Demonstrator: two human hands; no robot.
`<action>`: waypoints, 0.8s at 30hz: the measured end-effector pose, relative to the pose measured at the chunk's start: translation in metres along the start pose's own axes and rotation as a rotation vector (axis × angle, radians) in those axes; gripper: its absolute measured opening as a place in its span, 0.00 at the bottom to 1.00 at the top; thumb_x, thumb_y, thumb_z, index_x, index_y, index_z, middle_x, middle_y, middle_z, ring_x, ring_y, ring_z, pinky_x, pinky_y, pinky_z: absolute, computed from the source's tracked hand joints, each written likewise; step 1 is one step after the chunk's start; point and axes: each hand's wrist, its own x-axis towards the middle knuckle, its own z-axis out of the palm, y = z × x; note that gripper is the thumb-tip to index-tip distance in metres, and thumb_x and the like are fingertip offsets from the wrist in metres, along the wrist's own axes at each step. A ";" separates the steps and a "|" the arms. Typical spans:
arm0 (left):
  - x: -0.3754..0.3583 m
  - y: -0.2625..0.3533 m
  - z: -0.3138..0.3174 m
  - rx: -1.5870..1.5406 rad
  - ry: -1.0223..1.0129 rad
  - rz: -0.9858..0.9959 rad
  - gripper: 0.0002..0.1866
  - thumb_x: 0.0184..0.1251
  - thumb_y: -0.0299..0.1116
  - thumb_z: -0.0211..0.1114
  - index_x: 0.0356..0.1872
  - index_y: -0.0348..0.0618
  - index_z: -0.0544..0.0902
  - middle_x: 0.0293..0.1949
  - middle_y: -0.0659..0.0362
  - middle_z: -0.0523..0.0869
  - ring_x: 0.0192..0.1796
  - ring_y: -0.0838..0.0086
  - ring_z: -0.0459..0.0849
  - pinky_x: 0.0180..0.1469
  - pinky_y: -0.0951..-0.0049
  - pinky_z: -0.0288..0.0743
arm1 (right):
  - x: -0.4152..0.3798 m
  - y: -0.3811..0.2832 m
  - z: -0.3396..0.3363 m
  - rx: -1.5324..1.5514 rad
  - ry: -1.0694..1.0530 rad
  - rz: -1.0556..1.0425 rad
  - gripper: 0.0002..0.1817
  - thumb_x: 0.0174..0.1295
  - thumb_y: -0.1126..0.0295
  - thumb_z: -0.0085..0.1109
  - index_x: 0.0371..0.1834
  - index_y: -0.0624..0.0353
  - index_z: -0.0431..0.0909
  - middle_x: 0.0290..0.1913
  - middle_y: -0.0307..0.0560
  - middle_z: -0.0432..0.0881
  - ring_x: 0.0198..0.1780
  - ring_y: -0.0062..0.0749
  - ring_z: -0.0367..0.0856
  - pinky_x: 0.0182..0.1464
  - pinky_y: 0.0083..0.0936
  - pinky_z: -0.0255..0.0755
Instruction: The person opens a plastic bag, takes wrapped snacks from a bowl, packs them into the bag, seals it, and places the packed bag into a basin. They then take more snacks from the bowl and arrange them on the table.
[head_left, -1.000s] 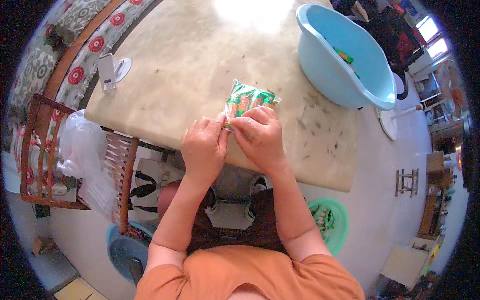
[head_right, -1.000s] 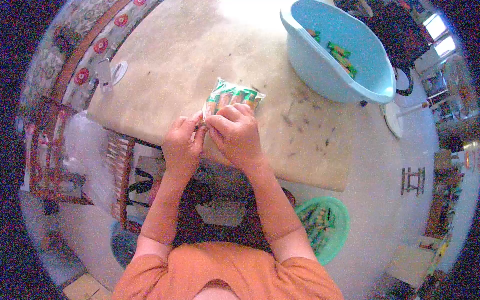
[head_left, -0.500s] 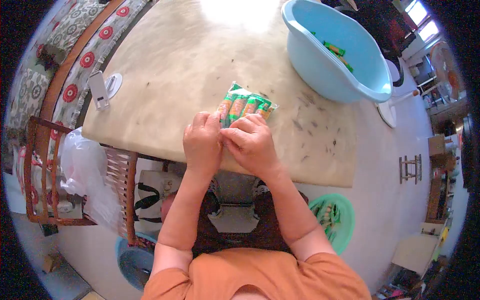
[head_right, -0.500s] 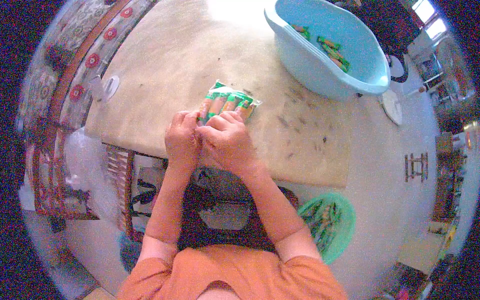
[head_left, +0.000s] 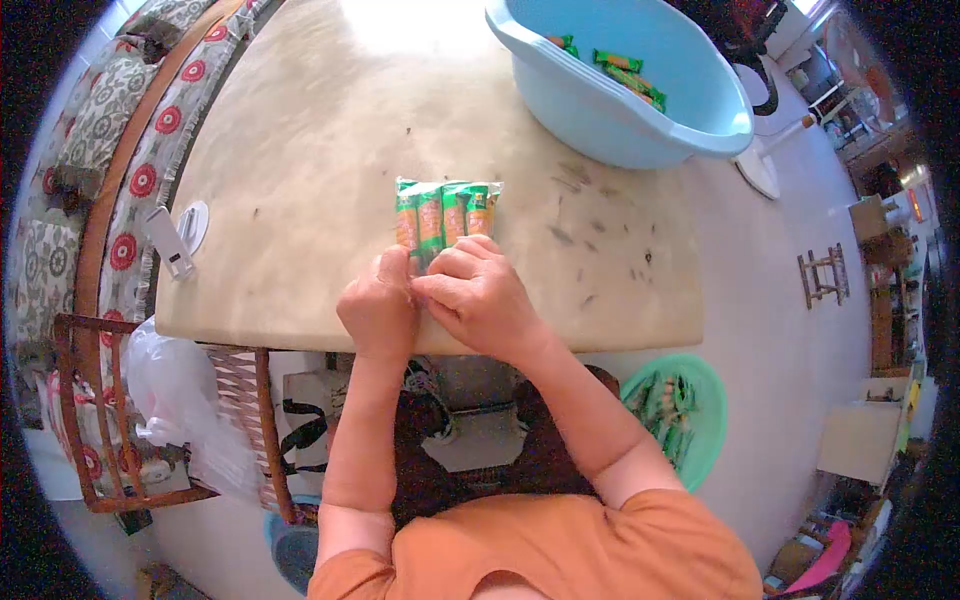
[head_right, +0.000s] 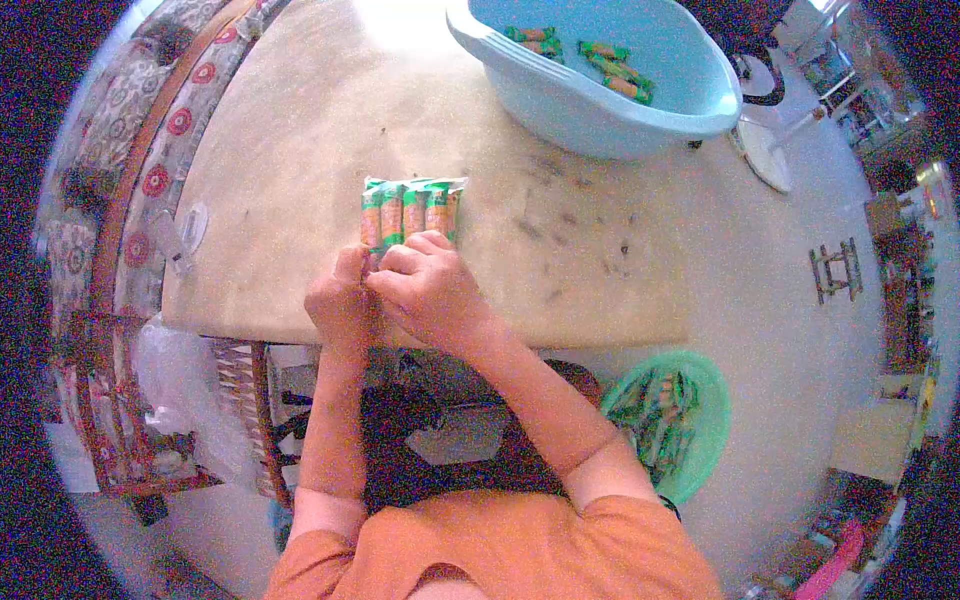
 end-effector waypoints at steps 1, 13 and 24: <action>0.000 0.003 -0.002 -0.015 -0.003 0.003 0.06 0.53 0.30 0.63 0.31 0.49 0.75 0.23 0.59 0.78 0.24 0.61 0.80 0.24 0.62 0.72 | -0.002 -0.002 -0.003 -0.009 -0.023 0.013 0.07 0.45 0.73 0.66 0.29 0.53 0.81 0.30 0.39 0.78 0.36 0.38 0.77 0.43 0.34 0.70; 0.007 -0.008 -0.041 -0.553 -0.328 -0.135 0.21 0.51 0.30 0.68 0.49 0.43 0.80 0.39 0.53 0.82 0.36 0.65 0.82 0.39 0.65 0.76 | -0.013 0.026 -0.021 -0.094 0.109 0.450 0.21 0.58 0.64 0.61 0.52 0.64 0.76 0.56 0.57 0.75 0.57 0.52 0.73 0.61 0.41 0.67; 0.033 -0.012 0.001 -0.514 -0.284 -0.122 0.20 0.56 0.26 0.67 0.53 0.44 0.80 0.39 0.51 0.84 0.36 0.64 0.84 0.41 0.66 0.77 | -0.015 0.029 -0.023 -0.167 0.013 0.474 0.31 0.51 0.56 0.69 0.56 0.61 0.73 0.58 0.56 0.74 0.58 0.52 0.73 0.61 0.41 0.67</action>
